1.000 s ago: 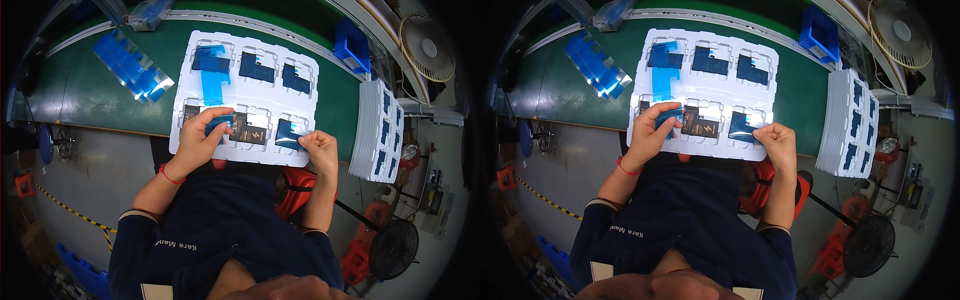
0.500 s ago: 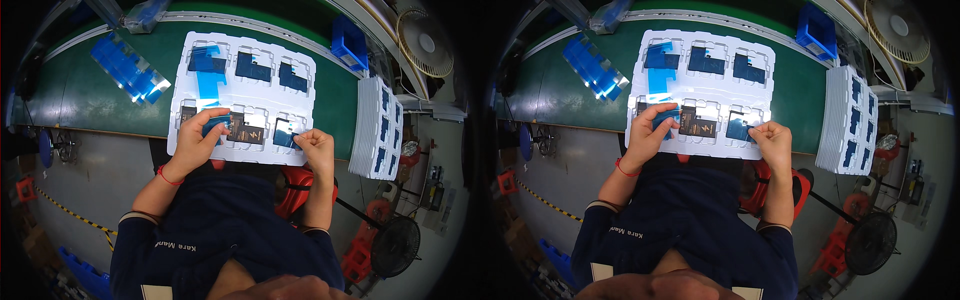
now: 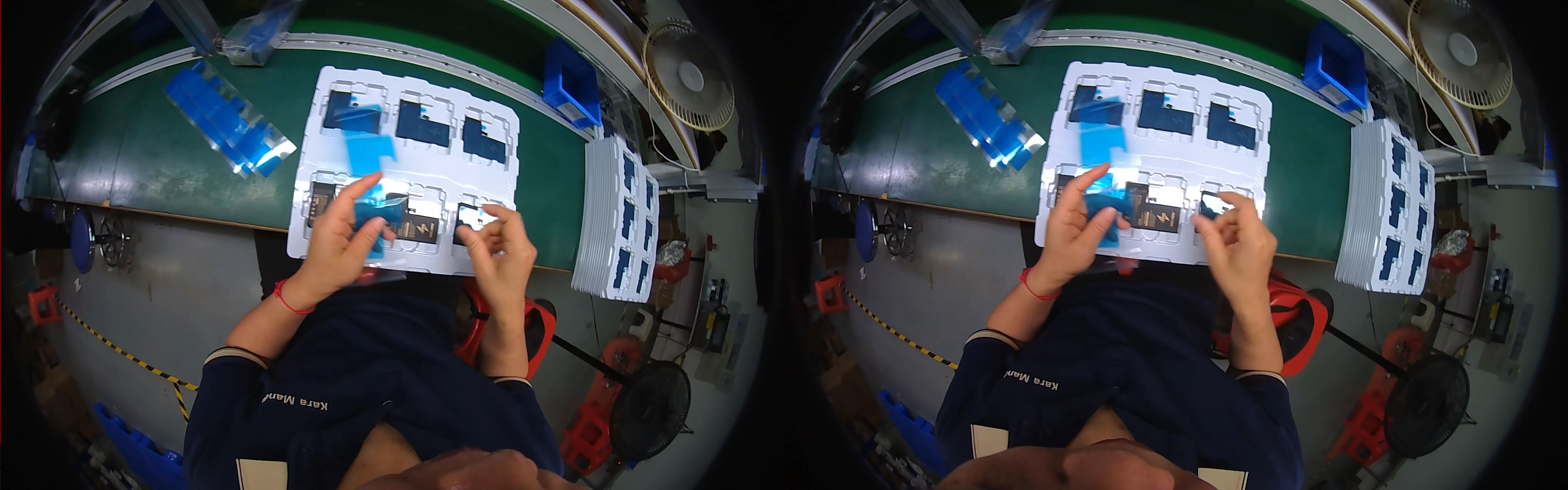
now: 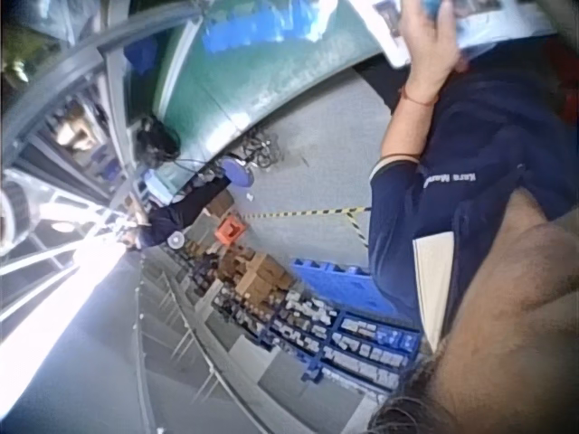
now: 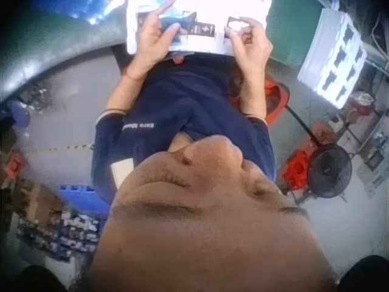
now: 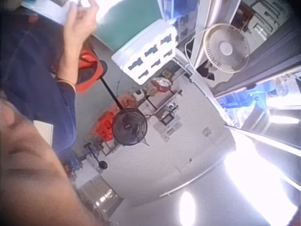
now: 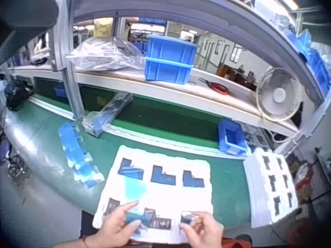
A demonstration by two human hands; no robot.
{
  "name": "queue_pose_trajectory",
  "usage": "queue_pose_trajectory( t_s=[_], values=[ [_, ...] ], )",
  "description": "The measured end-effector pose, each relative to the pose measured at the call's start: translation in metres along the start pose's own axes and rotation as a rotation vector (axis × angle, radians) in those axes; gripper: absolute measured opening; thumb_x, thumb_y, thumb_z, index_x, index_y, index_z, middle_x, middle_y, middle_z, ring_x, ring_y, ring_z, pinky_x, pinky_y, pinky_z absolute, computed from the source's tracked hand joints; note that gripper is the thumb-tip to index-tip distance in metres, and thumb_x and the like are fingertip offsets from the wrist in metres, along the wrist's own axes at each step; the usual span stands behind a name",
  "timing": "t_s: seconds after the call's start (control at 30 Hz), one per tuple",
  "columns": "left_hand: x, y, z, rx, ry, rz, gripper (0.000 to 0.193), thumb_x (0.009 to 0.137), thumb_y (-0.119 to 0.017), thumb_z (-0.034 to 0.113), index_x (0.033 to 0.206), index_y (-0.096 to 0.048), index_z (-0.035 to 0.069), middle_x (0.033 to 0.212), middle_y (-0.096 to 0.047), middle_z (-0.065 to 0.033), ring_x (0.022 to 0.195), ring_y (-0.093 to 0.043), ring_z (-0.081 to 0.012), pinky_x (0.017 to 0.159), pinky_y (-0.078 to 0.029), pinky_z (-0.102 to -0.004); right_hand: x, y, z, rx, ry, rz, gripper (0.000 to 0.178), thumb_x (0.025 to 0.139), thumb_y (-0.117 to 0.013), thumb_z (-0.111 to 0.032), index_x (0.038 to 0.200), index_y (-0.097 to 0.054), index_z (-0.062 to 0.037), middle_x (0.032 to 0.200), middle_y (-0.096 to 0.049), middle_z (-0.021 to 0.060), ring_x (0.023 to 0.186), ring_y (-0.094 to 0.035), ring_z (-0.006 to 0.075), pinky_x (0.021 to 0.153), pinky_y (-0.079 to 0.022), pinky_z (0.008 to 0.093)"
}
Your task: Applying blue protective film to electronic circuit board components and placing them into a shipping tray.
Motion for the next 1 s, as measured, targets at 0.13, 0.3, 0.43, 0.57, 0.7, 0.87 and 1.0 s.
queue_pose_trajectory(
  t_s=[0.13, 0.3, 0.43, 0.57, 0.7, 0.87, 1.0],
  values=[
    [-0.006, -0.019, 0.008, 0.051, -0.054, -0.094, 0.059, 0.089, -0.051, -0.005, 0.142, -0.028, 0.002, 0.118, -0.056, -0.0130, 0.088, -0.060, -0.0123, 0.075, -0.050, -0.0254, 0.002, -0.039, -0.038, 0.229, 0.147, -0.214, 0.046, 0.072, -0.073, 0.000, 0.115, -0.057, 0.0005, 0.087, -0.060, 0.0073, 0.070, -0.054, 0.0089, 0.056, -0.045, 0.0200],
    [-0.010, -0.011, 0.008, 0.127, -0.032, -0.066, 0.058, 0.088, -0.056, -0.002, 0.140, -0.031, 0.002, 0.100, -0.064, -0.0093, 0.081, -0.061, -0.0101, 0.071, -0.050, -0.0235, -0.002, -0.060, -0.037, 0.338, 0.236, -0.363, 0.024, 0.073, -0.073, -0.001, 0.097, -0.068, -0.0017, 0.083, -0.055, 0.0056, 0.072, -0.053, 0.0112, 0.061, -0.043, 0.0223],
    [-0.008, -0.006, 0.004, 0.104, -0.045, -0.071, 0.028, 0.085, -0.065, 0.007, 0.112, -0.062, -0.001, 0.074, -0.067, -0.0077, 0.066, -0.061, -0.0074, 0.057, -0.047, -0.0220, -0.002, -0.049, -0.041, 0.323, 0.314, -0.239, 0.019, 0.072, -0.073, 0.000, 0.091, -0.070, -0.0019, 0.084, -0.053, 0.0058, 0.073, -0.054, 0.0123, 0.062, -0.044, 0.0220],
    [-0.010, 0.000, -0.005, 0.332, 0.050, -0.054, 0.017, 0.082, -0.071, 0.014, 0.086, -0.070, -0.002, 0.072, -0.066, -0.0123, 0.059, -0.061, -0.0103, 0.049, -0.044, -0.0240, -0.003, -0.043, -0.031, 0.442, 0.279, -0.159, 0.018, 0.071, -0.073, 0.002, 0.088, -0.070, -0.0017, 0.088, -0.054, 0.0057, 0.076, -0.054, 0.0140, 0.066, -0.044, 0.0228],
    [-0.011, 0.005, 0.036, 0.654, -0.304, 0.044, 0.020, 0.077, -0.075, 0.016, 0.082, -0.070, -0.002, 0.071, -0.065, -0.0142, 0.054, -0.061, -0.0184, 0.046, -0.044, -0.0261, 0.004, -0.034, -0.004, 1.023, 0.088, -0.107, 0.012, 0.082, -0.060, 0.003, 0.093, -0.057, -0.0022, 0.095, -0.055, 0.0083, 0.080, -0.057, 0.0187, 0.080, -0.048, 0.0326],
    [-0.012, 0.025, 0.044, 0.687, -0.338, 0.235, 0.024, 0.072, -0.078, 0.017, 0.083, -0.069, -0.002, 0.072, -0.065, -0.0149, 0.054, -0.061, -0.0211, 0.047, -0.045, -0.0268, 0.009, -0.027, 0.002, 1.267, -0.113, -0.168, 0.040, 0.083, -0.054, 0.009, 0.116, -0.035, -0.0051, 0.091, -0.056, 0.0112, 0.075, -0.060, 0.0201, 0.079, -0.053, 0.0415],
    [-0.011, 0.005, 0.050, 0.709, -0.376, 0.115, 0.030, 0.069, -0.079, 0.019, 0.089, -0.070, -0.001, 0.061, -0.053, -0.0086, 0.053, -0.052, -0.0206, 0.047, -0.041, -0.0308, 0.001, -0.046, -0.027, 0.656, 0.026, -0.351, 0.057, 0.076, -0.064, 0.012, 0.126, -0.040, -0.0019, 0.089, -0.056, 0.0090, 0.074, -0.058, 0.0128, 0.069, -0.048, 0.0245]
  ],
)
Point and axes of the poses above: each hand's wrist, its own x-axis towards the middle knuckle, its own y-axis out of the back of the hand, z = x × y, the point moved 8 cm from there along x, towards the middle knuckle
